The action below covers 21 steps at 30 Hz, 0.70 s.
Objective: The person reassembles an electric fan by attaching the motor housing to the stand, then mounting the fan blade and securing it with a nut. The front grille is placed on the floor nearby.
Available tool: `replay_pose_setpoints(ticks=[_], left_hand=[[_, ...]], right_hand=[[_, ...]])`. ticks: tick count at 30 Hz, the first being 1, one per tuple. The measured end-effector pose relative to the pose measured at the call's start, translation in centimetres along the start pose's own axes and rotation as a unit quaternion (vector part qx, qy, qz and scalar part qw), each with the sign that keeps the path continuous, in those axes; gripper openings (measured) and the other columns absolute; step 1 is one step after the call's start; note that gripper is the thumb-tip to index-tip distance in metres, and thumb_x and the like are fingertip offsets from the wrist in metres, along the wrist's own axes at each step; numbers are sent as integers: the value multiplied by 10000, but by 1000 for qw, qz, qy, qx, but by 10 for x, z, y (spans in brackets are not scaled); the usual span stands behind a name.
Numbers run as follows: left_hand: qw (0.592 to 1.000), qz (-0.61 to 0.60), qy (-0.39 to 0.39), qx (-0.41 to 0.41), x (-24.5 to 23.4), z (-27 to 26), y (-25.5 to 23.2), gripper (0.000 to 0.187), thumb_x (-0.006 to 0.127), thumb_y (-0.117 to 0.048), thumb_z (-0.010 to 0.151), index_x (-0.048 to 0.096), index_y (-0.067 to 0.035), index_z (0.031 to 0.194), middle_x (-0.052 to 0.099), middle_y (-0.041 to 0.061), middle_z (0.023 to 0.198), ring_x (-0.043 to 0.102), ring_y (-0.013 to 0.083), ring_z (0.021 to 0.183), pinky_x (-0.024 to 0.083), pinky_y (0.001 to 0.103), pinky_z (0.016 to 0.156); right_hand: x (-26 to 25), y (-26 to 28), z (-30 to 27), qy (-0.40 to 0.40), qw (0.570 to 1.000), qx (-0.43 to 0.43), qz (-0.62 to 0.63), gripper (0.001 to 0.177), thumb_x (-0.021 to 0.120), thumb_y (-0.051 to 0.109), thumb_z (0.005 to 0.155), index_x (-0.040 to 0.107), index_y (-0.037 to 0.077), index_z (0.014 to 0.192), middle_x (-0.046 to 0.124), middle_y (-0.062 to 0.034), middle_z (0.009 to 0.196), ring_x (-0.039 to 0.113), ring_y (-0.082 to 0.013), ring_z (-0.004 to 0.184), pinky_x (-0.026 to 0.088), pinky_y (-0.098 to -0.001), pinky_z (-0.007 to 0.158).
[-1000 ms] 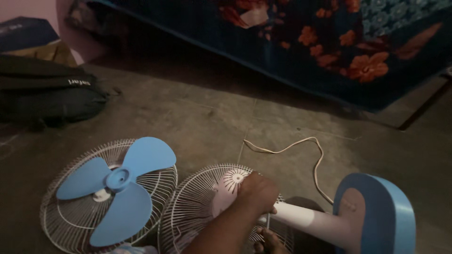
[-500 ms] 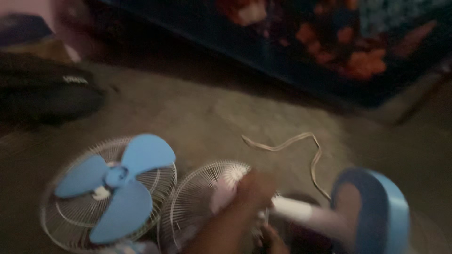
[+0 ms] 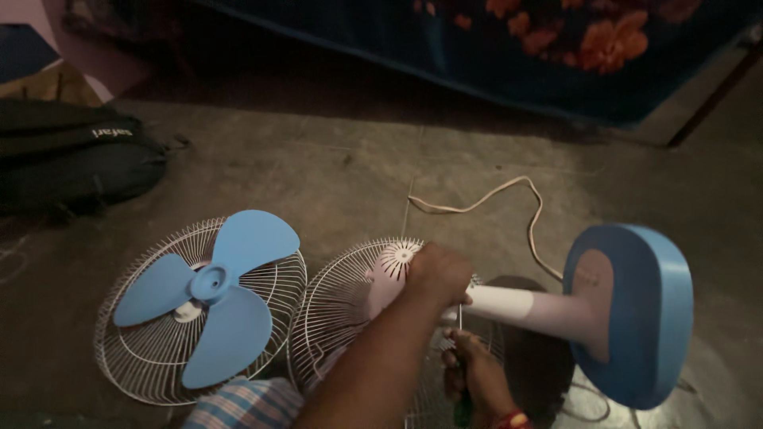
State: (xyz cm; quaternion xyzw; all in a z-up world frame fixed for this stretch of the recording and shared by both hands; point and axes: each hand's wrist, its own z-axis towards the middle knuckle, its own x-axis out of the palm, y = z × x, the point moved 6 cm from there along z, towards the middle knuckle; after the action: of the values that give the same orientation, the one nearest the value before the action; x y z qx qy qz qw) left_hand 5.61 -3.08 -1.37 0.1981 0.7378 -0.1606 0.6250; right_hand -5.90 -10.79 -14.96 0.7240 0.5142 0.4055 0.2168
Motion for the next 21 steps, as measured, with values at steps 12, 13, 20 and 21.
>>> replay_pose_setpoints(ticks=[12, 13, 20, 21], left_hand=[[1000, -17, -23, 2, -7, -3, 1, 465, 844, -504, 757, 794, -125, 1021, 752, 95, 1082, 695, 268, 1075, 532, 417, 913], [1000, -16, -10, -1, -5, 1, 0, 466, 838, -511, 766, 795, -120, 1017, 751, 98, 1085, 692, 269, 1080, 526, 419, 921], [999, -24, 39, -18, 4, 7, 4, 454, 772, -515, 863, 788, -97, 1040, 761, 121, 1104, 704, 280, 1089, 522, 439, 947], [998, -33, 46, -27, 3, 9, 5, 448, 748, -512, 894, 785, -95, 1051, 762, 127, 1109, 709, 285, 1087, 524, 444, 948]], right_hand=[[11, 6, -19, -17, 999, 23, 15, 225, 502, 317, 1002, 613, 138, 1082, 474, -8, 656, 371, -136, 470, 311, -307, 431], [6, 7, -18, -31, 999, 28, 3, 224, 505, 314, 1001, 622, 140, 1082, 473, -10, 654, 377, -142, 473, 319, -310, 439], [7, 5, -12, -28, 999, 15, -3, 245, 514, 322, 1006, 606, 121, 1113, 454, 1, 623, 361, -142, 456, 316, -321, 431], [4, 5, -12, -31, 999, 31, 10, 249, 510, 321, 1009, 608, 124, 1127, 441, 6, 615, 355, -137, 454, 310, -315, 429]])
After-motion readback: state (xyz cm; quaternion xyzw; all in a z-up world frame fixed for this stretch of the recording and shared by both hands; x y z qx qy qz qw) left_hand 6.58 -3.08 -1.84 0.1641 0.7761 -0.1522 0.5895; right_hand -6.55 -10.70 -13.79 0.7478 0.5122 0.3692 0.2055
